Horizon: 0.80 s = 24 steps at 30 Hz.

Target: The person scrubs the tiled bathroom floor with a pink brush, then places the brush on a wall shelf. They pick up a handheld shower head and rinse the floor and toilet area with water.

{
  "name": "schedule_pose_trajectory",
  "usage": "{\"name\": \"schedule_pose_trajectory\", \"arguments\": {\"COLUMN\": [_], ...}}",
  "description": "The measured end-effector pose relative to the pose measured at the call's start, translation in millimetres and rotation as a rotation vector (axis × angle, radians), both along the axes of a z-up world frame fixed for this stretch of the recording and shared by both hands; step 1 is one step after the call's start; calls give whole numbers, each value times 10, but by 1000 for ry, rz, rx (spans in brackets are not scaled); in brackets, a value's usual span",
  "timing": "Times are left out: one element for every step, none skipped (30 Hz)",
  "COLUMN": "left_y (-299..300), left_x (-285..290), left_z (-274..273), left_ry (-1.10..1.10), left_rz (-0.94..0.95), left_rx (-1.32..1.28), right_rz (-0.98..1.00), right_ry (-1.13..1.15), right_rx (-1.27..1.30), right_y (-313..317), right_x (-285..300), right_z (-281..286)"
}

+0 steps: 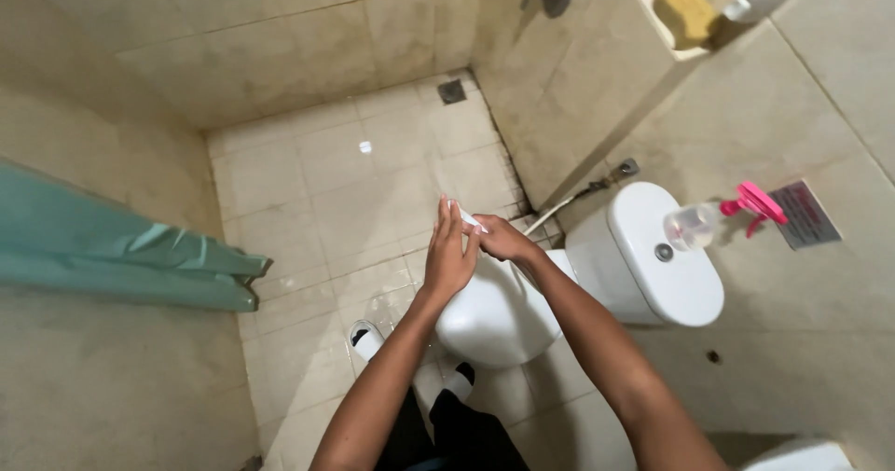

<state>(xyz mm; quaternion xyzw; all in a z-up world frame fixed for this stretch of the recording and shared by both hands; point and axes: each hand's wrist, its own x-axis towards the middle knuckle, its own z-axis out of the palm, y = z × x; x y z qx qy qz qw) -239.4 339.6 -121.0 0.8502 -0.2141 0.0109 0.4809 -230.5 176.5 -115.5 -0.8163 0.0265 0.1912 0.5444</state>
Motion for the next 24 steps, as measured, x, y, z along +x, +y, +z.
{"name": "schedule_pose_trajectory", "arguments": {"left_y": [47,100,180,263,315,362,421,485,543,597,651,699,744,787,820,858,891,921,933,940,938,943,945,942], "left_x": [33,65,92,123,144,164,190,217,230,220,235,251,258,269,293,326,338,353,363,380,402,469,501,538], "left_z": [5,11,17,38,49,58,53,49,42,39,47,56,47,38,30,3,-24,-53,-33,-15,-1,-2,-9,-17], "left_ry": [-3,2,8,6,12,19,18,16,16,19,0,-19,-21,-27,-32,-34,-37,-40,-40,-32,-25,-26,-7,12], "left_rz": [20,47,69,85,106,127,143,165,186,200,217,234,242,249,256,263,269,274,276,277,275,276,260,244], "left_rx": [2,-1,-5,-6,-2,2,1,-7,-16,-17,-26,-35,-35,-31,-28,-29,-16,-3,-5,-2,0,-4,-8,-13], "right_rz": [20,31,37,53,84,114,130,155,178,192,215,237,245,266,287,294,304,314,316,315,312,313,283,252], "right_ry": [-3,11,26,24,-4,-32,-33,7,49,51,88,124,122,99,76,74,18,-37,-37,-112,-187,-188,-210,-232], "right_rx": [2,5,6,6,-6,-17,-17,-33,-49,-50,-59,-68,-69,-72,-77,-78,-33,12,10,30,49,46,7,-31], "right_y": [39,84,157,230,274,313,389,470,545,610,673,732,761,788,806,819,826,828,837,839,831,853,869,880], "right_x": [74,149,211,288,355,422,472,522,556,577,618,659,697,740,795,836,851,869,868,874,882,924,916,914], "right_z": [-31,-62,-90,-133,-187,-244,-143,-40,59,116,183,252,196,138,85,-13,-109,-205,-196,-188,-182,-129,-82,-37]}}
